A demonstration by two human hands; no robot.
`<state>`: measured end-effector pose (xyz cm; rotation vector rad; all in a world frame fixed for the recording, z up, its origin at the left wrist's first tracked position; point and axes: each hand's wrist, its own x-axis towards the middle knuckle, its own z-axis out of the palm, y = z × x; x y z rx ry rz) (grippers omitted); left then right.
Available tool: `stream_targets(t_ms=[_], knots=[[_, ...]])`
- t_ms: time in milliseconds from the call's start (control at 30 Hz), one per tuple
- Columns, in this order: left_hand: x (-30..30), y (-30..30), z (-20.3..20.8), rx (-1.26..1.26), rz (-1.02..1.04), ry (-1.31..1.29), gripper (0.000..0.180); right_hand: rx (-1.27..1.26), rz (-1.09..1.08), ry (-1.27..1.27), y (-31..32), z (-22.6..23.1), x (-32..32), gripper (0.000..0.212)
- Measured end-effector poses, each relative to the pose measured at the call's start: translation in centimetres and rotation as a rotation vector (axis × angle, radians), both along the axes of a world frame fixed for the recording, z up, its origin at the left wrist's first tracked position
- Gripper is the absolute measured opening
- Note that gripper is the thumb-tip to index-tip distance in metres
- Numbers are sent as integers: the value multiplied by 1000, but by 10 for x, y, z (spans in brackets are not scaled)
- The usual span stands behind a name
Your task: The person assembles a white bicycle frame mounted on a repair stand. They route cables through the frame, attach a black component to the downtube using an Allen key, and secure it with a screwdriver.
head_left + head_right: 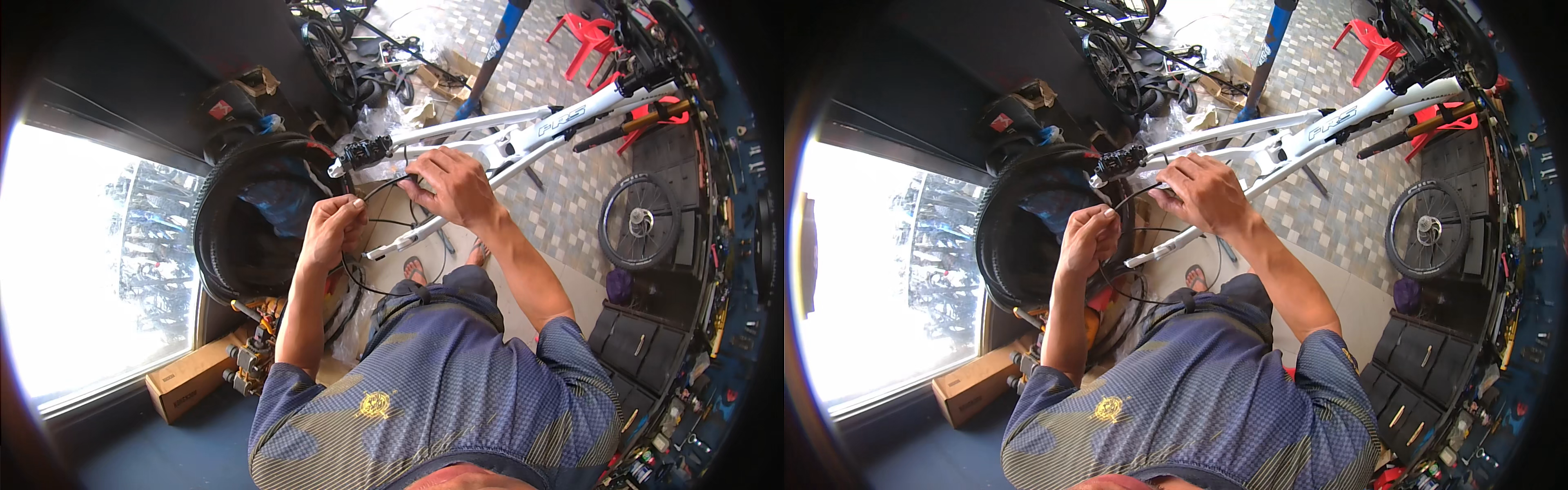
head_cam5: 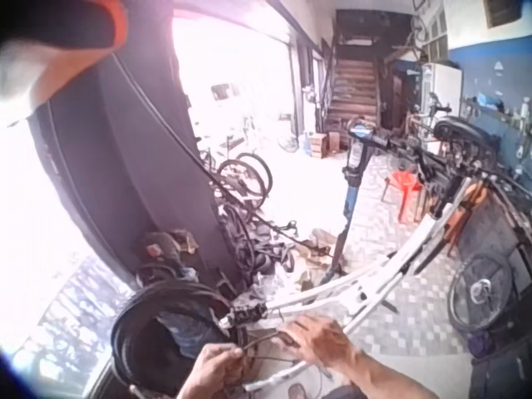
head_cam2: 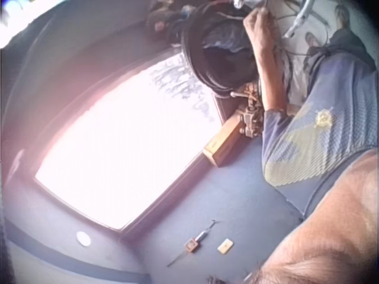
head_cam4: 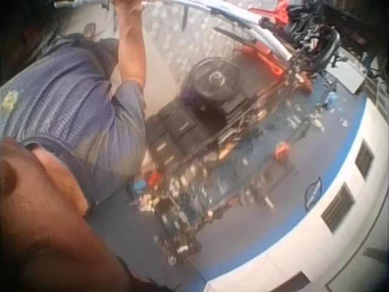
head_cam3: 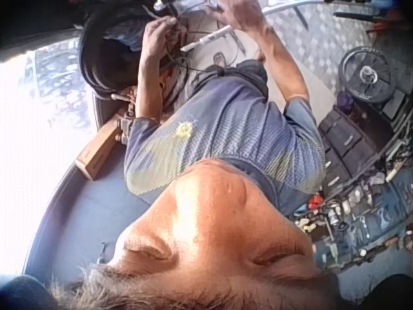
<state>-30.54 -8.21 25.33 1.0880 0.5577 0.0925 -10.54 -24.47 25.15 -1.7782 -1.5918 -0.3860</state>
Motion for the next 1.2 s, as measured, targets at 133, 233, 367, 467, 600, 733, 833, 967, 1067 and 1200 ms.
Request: stream_targets(t_ms=[133,233,367,467,600,733,833,967,1067,1200], knots=[[-3,-9,17,-21,48,-31,32,90,44,-75,0,17,-5,18],[0,-27,23,56,81,-93,35,107,41,-32,-1,21,-14,18],[7,-47,26,136,122,-161,36,200,-52,297,0,25,-35,24],[10,-67,27,184,157,-153,36,242,-127,416,3,15,-44,26],[12,-80,19,177,103,-219,35,266,-155,555,2,10,-50,28],[12,-69,28,87,122,-284,33,278,-111,589,-6,9,-45,24],[11,-56,17,183,114,-362,38,298,-39,583,-7,10,-41,20],[27,-50,19,345,21,-495,74,284,-3,566,-9,11,-43,16],[40,-52,15,118,1,-616,76,263,-25,559,-8,12,-47,14],[46,-53,16,-92,217,-572,63,274,61,593,-6,6,-58,11]])
